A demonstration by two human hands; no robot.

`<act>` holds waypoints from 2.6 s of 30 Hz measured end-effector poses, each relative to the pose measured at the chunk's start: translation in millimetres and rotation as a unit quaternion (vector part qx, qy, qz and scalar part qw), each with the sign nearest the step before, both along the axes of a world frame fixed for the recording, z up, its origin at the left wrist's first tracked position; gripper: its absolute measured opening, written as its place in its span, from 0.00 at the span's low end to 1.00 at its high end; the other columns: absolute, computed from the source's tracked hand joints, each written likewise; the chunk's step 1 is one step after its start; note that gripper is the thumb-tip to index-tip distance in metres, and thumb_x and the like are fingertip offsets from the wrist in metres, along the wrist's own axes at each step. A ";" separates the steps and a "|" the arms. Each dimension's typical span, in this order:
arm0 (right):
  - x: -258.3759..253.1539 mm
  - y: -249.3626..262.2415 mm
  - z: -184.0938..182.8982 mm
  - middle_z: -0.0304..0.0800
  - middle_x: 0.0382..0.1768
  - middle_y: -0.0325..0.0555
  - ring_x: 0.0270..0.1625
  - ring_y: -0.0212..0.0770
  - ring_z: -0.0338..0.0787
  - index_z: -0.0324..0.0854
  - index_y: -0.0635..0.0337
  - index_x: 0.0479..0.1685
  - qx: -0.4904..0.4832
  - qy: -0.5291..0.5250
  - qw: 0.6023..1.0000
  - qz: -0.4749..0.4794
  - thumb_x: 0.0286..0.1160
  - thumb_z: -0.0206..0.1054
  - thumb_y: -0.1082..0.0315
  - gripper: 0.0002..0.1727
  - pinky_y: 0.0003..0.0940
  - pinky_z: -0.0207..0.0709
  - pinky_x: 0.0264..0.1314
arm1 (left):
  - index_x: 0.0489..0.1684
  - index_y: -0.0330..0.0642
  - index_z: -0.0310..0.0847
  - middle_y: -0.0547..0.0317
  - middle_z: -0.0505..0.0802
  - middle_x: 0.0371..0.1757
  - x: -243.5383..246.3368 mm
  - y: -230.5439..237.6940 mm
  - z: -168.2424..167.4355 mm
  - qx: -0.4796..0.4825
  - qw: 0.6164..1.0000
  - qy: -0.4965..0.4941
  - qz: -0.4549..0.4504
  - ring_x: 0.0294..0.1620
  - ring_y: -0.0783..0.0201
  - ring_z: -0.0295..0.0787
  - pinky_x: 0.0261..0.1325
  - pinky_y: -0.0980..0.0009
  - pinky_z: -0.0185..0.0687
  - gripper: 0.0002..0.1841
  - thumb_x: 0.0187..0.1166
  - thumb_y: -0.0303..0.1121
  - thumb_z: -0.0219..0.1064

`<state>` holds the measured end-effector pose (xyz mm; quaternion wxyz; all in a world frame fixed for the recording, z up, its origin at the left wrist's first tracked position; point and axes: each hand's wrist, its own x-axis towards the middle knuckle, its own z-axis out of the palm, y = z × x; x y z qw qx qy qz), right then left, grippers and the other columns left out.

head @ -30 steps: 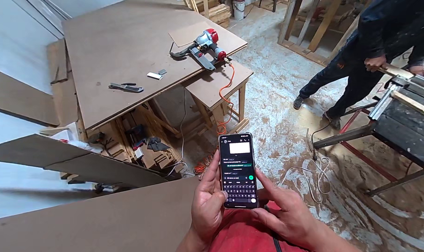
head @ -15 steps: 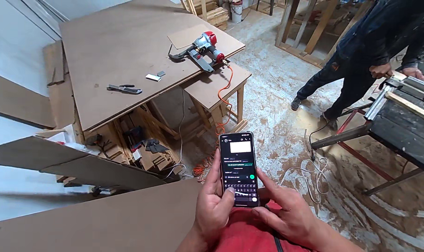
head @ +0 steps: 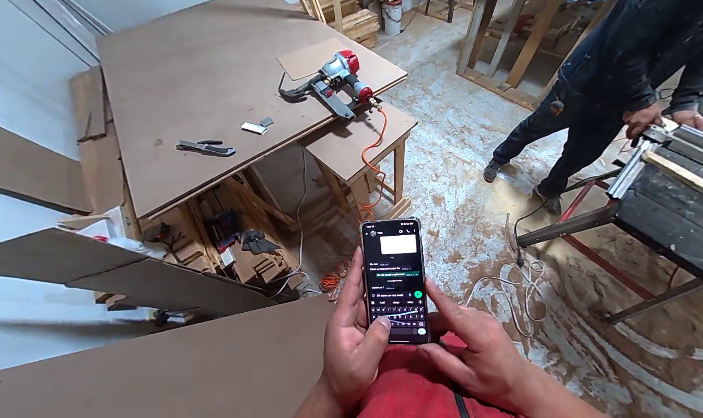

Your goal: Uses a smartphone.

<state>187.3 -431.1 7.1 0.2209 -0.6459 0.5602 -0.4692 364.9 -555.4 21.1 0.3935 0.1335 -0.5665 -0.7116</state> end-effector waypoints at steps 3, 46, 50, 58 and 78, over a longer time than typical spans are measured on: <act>-0.3 -1.0 -1.3 0.98 0.49 0.37 0.49 0.31 0.96 0.58 0.54 0.93 0.004 0.009 1.000 -0.003 0.82 0.70 0.56 0.41 0.37 0.92 0.59 | 0.98 0.43 0.37 0.37 0.76 0.82 -2.5 2.4 0.5 -0.001 1.000 -0.019 0.021 0.71 0.45 0.87 0.68 0.50 0.90 0.48 0.71 0.17 0.58; 0.1 4.4 -3.2 0.98 0.50 0.38 0.49 0.32 0.96 0.59 0.56 0.92 -0.009 0.015 1.000 -0.007 0.82 0.70 0.56 0.40 0.37 0.92 0.58 | 0.98 0.45 0.37 0.39 0.81 0.77 -8.8 10.3 1.6 -0.008 0.998 -0.050 0.044 0.66 0.47 0.90 0.64 0.54 0.93 0.50 0.74 0.23 0.69; 0.4 7.1 -2.4 0.98 0.49 0.38 0.49 0.31 0.96 0.60 0.56 0.92 -0.014 0.020 1.000 -0.013 0.82 0.70 0.56 0.40 0.36 0.91 0.58 | 0.97 0.44 0.41 0.40 0.83 0.75 -11.9 14.5 1.6 -0.017 0.995 -0.070 0.075 0.64 0.48 0.92 0.62 0.55 0.95 0.50 0.72 0.21 0.70; -0.5 9.9 -0.6 0.98 0.50 0.39 0.49 0.32 0.97 0.57 0.56 0.93 -0.010 -0.005 1.000 -0.007 0.82 0.70 0.57 0.41 0.36 0.93 0.58 | 0.97 0.44 0.45 0.34 0.73 0.84 1.1 -1.8 -6.4 0.018 0.998 0.039 -0.040 0.77 0.42 0.80 0.76 0.45 0.80 0.43 0.73 0.20 0.51; 3.6 7.3 -3.4 0.98 0.49 0.37 0.49 0.31 0.96 0.58 0.55 0.93 -0.009 0.003 1.000 -0.010 0.82 0.70 0.56 0.41 0.37 0.92 0.58 | 0.96 0.42 0.47 0.33 0.74 0.83 5.0 -0.6 -8.9 0.015 0.998 0.051 -0.018 0.76 0.44 0.81 0.77 0.48 0.80 0.42 0.74 0.22 0.55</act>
